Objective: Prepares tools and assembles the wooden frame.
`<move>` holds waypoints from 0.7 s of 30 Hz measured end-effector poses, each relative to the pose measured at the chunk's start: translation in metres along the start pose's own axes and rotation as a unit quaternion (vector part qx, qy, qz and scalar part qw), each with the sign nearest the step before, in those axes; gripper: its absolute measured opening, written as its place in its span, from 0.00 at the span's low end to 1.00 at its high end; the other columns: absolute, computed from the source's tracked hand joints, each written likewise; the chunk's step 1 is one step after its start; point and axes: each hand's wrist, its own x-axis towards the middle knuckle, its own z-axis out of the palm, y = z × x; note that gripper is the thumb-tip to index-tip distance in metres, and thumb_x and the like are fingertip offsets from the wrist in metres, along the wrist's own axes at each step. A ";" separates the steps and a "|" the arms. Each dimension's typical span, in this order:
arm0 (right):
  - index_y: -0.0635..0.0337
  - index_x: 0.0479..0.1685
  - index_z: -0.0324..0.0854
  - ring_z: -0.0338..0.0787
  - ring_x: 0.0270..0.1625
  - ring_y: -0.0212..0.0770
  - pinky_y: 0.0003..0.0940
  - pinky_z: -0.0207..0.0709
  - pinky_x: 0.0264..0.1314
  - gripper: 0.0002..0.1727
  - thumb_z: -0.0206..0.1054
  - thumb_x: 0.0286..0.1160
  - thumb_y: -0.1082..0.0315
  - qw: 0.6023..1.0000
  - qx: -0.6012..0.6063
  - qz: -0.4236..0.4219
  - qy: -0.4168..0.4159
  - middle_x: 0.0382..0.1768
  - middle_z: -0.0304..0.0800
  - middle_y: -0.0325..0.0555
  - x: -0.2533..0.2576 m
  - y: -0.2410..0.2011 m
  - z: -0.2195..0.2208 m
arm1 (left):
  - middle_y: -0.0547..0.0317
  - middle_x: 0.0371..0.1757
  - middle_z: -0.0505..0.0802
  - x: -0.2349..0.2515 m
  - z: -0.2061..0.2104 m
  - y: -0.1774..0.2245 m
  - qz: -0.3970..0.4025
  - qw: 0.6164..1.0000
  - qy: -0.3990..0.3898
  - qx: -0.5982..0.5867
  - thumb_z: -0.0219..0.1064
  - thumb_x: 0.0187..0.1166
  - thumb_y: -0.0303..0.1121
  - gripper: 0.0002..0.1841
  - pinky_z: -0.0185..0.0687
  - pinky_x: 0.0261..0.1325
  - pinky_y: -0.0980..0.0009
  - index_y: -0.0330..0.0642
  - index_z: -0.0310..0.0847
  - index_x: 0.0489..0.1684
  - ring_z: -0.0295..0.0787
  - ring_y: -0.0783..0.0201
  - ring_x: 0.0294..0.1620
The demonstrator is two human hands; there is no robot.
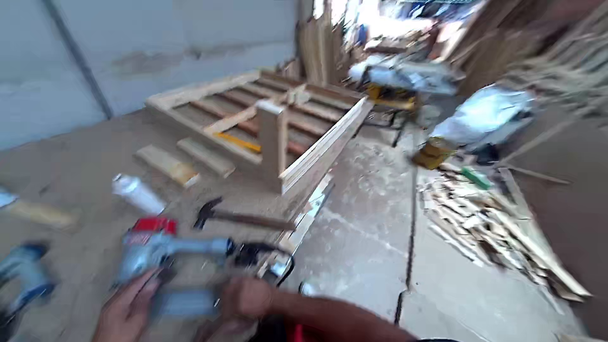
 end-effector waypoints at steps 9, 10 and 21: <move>0.50 0.13 0.80 0.89 0.29 0.42 0.43 0.78 0.33 0.31 0.61 0.78 0.37 0.989 -0.002 -0.091 0.120 0.19 0.86 0.39 -0.006 -0.014 0.035 | 0.62 0.67 0.92 0.024 0.030 0.001 0.023 0.938 -0.336 0.082 0.53 0.91 0.40 0.18 0.67 0.80 0.39 0.60 0.86 0.71 0.82 0.56 0.74; 0.49 0.13 0.80 0.88 0.29 0.41 0.42 0.76 0.32 0.31 0.61 0.78 0.37 0.987 -0.002 -0.098 0.124 0.18 0.85 0.38 -0.006 -0.014 0.035 | 0.62 0.65 0.91 0.024 0.033 0.001 0.028 0.932 -0.346 0.100 0.53 0.91 0.40 0.18 0.69 0.78 0.40 0.61 0.87 0.71 0.82 0.56 0.72; 0.50 0.10 0.75 0.81 0.23 0.40 0.39 0.69 0.28 0.30 0.60 0.79 0.42 0.986 0.009 -0.123 0.115 0.13 0.77 0.37 -0.004 -0.012 0.032 | 0.58 0.55 0.92 0.033 0.052 0.000 0.065 0.931 -0.342 0.106 0.54 0.91 0.39 0.17 0.77 0.70 0.47 0.61 0.89 0.67 0.84 0.54 0.64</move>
